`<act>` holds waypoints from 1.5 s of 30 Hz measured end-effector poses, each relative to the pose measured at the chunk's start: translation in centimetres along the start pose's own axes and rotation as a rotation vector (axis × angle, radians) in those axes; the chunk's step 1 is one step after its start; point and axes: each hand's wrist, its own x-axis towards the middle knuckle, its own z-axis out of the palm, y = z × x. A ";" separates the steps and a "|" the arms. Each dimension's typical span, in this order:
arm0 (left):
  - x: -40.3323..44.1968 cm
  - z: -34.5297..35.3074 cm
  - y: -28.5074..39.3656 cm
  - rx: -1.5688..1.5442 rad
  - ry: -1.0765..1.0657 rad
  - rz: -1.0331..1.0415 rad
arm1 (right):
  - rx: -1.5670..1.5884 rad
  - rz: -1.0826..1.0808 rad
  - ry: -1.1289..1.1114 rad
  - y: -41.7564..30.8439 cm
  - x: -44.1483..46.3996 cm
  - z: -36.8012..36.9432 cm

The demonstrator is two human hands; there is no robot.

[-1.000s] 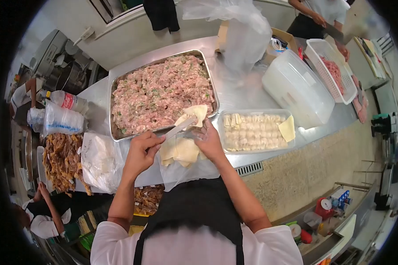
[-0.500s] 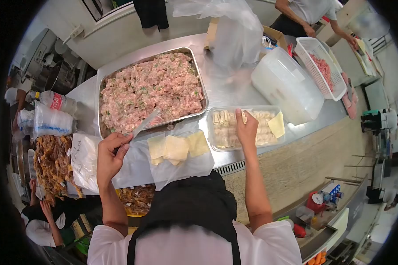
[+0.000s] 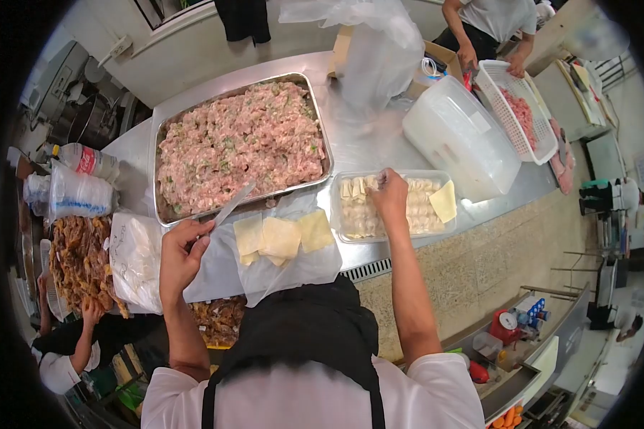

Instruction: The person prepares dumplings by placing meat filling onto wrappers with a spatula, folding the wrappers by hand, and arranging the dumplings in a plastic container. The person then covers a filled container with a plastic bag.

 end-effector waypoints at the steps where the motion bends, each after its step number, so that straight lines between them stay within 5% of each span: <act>1: -0.1 0.0 -0.2 -0.002 0.002 -0.012 | 0.007 0.006 -0.040 0.5 0.2 0.4; 6: -0.8 -0.1 -1.7 -0.025 0.028 -0.048 | 0.016 0.014 -0.087 -1.9 -0.7 -1.3; 8: -1.4 -0.4 -2.3 -0.033 0.081 -0.078 | 0.047 -0.214 0.149 -6.0 -2.5 -2.2; 11: -1.4 -0.5 -2.3 -0.005 0.059 -0.147 | 0.338 -0.418 -0.144 -9.9 -7.0 0.0; 12: -1.5 -0.4 -2.6 0.004 0.071 -0.159 | 0.407 -0.323 -0.393 -12.1 -9.1 0.6; 15: -1.5 0.0 -3.2 -0.006 0.091 -0.172 | 0.315 -0.585 -0.510 -14.0 -13.3 6.3; 22: -1.6 -0.8 -6.3 0.037 0.155 -0.182 | -0.051 -0.787 -0.626 -16.7 -13.3 12.6; 25: 0.1 -1.8 -6.3 0.395 0.129 -0.102 | -0.162 -0.891 -0.631 -17.0 -13.0 13.8; 28: 3.6 -1.5 -5.7 0.588 0.095 0.076 | -0.051 -0.842 -0.615 -17.5 -12.4 12.8; 30: 6.2 -0.1 -5.2 0.801 0.000 0.027 | 0.502 -0.515 -0.573 -17.7 -11.4 10.3; 34: 7.9 1.8 -5.5 0.792 -0.115 0.107 | 0.851 -0.091 -0.765 -14.4 -9.6 5.3; 36: 8.3 1.9 -5.0 0.738 -0.120 0.220 | 1.465 0.440 -0.930 -12.8 -9.2 3.0; 39: 8.5 1.7 -3.6 0.769 -0.199 0.160 | 1.427 0.730 -0.993 -10.9 -9.1 2.9; 45: 10.4 1.7 -6.1 0.421 -0.310 0.098 | 1.435 0.405 -0.914 -10.2 -9.3 0.7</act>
